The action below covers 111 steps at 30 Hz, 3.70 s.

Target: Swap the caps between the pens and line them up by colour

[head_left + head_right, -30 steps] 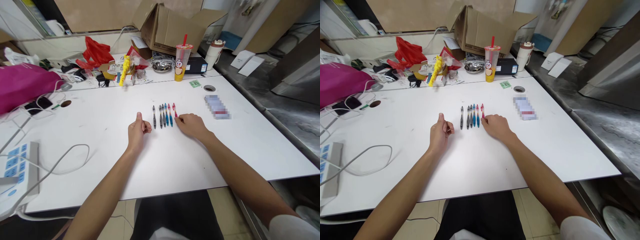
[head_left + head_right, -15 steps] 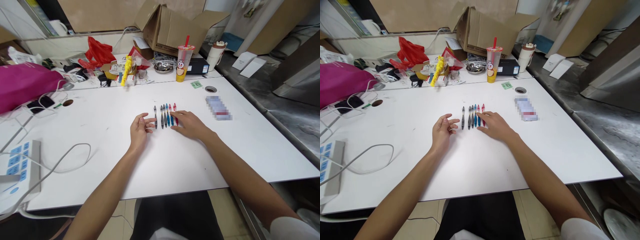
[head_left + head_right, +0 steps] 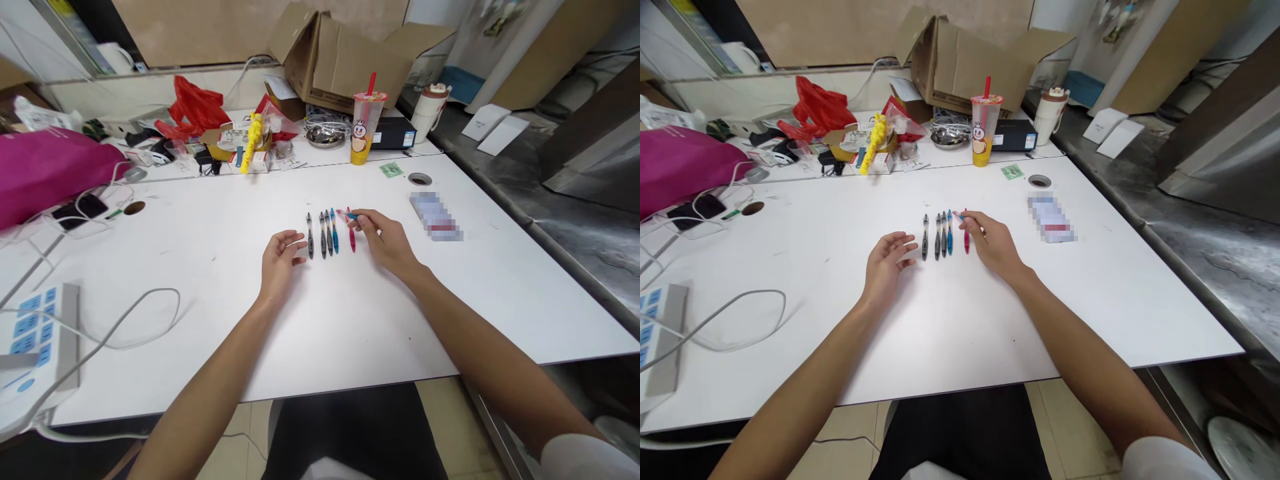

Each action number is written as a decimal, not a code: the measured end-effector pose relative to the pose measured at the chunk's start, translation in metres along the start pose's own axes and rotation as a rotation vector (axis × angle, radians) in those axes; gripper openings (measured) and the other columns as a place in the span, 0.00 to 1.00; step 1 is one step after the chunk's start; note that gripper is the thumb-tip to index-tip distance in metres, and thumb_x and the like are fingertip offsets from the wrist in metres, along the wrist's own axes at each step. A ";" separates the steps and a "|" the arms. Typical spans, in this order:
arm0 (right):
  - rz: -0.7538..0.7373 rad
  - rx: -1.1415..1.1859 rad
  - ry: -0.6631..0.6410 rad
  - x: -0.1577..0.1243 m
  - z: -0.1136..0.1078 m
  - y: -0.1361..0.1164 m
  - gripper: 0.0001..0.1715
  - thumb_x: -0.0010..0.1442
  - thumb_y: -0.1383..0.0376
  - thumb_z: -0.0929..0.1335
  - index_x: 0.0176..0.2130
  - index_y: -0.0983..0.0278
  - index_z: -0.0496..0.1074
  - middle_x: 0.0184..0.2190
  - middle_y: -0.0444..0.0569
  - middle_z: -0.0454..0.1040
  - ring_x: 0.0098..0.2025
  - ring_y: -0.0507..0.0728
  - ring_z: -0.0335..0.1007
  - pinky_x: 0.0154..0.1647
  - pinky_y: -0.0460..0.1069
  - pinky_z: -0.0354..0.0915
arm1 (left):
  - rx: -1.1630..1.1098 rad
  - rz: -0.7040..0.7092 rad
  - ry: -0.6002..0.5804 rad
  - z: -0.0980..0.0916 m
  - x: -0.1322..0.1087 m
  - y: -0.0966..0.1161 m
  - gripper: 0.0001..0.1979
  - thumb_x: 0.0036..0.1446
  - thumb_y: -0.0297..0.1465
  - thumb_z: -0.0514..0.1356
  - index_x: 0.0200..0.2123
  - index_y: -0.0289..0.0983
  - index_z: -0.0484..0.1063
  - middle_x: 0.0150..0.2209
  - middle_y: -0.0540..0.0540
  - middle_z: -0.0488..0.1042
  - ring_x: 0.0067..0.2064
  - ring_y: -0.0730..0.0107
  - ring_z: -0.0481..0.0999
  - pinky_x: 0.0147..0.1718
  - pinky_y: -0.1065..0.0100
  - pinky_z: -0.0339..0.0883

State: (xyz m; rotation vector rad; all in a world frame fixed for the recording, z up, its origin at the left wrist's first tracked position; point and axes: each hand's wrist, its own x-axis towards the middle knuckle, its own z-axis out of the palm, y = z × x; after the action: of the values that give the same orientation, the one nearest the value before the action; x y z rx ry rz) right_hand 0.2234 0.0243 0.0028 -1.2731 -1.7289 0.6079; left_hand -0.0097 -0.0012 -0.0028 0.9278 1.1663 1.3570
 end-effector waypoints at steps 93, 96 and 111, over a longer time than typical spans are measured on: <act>0.312 0.351 -0.127 -0.004 0.016 -0.010 0.24 0.53 0.46 0.76 0.34 0.64 0.80 0.21 0.40 0.62 0.24 0.49 0.52 0.27 0.49 0.51 | -0.348 -0.008 -0.104 0.006 -0.001 0.011 0.11 0.70 0.40 0.58 0.37 0.42 0.63 0.40 0.45 0.83 0.40 0.67 0.85 0.36 0.71 0.75; 0.315 0.353 -0.125 -0.004 0.017 -0.010 0.23 0.53 0.47 0.76 0.34 0.64 0.81 0.21 0.40 0.64 0.24 0.49 0.53 0.27 0.49 0.52 | -0.335 -0.007 -0.112 0.006 -0.001 0.011 0.12 0.69 0.41 0.59 0.37 0.41 0.63 0.41 0.45 0.83 0.40 0.67 0.85 0.35 0.71 0.75; 0.261 0.332 -0.025 -0.001 0.012 -0.008 0.19 0.53 0.49 0.76 0.34 0.62 0.80 0.20 0.39 0.59 0.23 0.49 0.50 0.25 0.49 0.50 | -0.295 -0.031 0.105 -0.003 0.007 0.014 0.16 0.67 0.46 0.59 0.38 0.39 0.67 0.47 0.39 0.82 0.47 0.62 0.84 0.31 0.72 0.77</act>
State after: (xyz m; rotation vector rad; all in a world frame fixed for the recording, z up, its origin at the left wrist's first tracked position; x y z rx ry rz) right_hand 0.2092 0.0219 0.0032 -1.2613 -1.4169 1.0205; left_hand -0.0166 0.0057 0.0091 0.6318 1.0192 1.5190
